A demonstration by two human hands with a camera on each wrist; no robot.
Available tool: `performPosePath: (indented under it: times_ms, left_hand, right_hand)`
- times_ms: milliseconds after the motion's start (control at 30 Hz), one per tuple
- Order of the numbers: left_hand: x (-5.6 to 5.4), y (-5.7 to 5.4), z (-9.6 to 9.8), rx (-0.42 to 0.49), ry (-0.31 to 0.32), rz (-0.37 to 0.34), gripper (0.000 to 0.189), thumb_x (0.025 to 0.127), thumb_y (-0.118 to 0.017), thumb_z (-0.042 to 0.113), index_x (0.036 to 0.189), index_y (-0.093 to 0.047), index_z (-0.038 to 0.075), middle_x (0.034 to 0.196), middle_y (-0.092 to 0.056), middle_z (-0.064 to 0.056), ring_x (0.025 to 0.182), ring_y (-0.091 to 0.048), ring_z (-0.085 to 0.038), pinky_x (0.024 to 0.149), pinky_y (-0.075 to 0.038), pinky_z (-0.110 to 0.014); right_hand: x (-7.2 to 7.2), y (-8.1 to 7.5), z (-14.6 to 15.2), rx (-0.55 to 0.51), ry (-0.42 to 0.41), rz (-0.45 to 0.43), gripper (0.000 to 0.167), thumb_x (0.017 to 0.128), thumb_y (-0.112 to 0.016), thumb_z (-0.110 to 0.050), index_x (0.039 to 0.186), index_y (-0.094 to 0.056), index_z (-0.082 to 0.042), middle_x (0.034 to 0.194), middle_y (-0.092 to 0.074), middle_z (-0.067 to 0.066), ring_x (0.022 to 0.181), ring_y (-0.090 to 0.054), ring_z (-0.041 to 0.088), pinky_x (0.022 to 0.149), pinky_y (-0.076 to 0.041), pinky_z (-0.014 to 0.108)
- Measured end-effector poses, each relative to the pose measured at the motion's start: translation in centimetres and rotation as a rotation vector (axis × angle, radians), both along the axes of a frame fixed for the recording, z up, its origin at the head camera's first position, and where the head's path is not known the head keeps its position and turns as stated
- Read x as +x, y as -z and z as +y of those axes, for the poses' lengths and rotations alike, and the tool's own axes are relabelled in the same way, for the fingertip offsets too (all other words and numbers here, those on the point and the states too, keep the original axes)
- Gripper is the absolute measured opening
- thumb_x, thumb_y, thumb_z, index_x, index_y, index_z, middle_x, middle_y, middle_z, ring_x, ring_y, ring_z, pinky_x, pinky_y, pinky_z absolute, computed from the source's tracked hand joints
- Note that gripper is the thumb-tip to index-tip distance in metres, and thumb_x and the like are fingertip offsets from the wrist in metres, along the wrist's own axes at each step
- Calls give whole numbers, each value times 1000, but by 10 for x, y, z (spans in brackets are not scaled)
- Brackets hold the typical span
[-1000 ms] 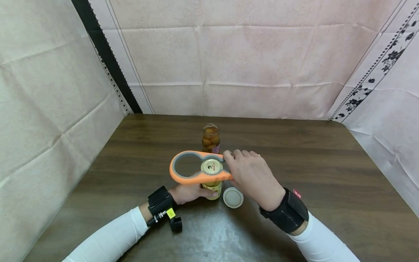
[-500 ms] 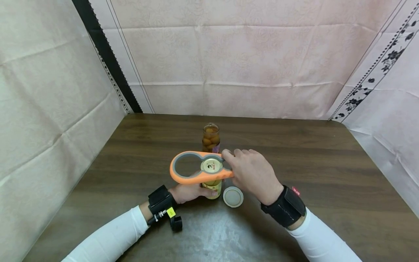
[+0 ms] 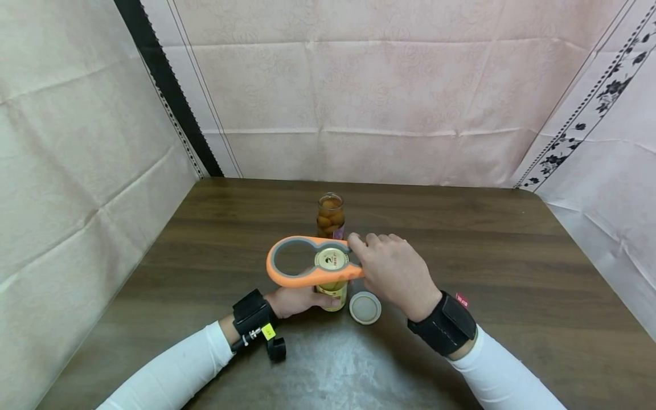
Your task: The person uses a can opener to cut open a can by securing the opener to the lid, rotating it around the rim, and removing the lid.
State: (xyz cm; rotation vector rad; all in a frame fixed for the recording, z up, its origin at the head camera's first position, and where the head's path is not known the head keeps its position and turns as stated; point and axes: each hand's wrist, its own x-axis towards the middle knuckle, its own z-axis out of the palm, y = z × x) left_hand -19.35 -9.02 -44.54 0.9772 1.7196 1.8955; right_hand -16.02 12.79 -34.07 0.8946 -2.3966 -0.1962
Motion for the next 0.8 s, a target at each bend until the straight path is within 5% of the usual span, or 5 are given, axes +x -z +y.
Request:
performPosePath:
  times_ms: [467,800]
  left_hand:
    - [-2,0,-2,-28,3,12,91,80,-77,-8,156,-28,2,152,-45,-7,128,-52,-11,103,-46,-26]
    - [-3,-2,-4,-95,-29,39,97,74,-79,-8,156,-34,19,157,-39,-18,137,-47,-12,112,-40,-23]
  right_hand:
    - [-8,5,2,-37,-49,31,32,75,-74,-10,104,-62,-10,62,-54,1,48,-45,13,47,-41,27]
    - [-13,7,3,-45,-81,30,34,71,-77,-11,99,-58,-11,59,-48,-1,47,-39,11,45,-36,27]
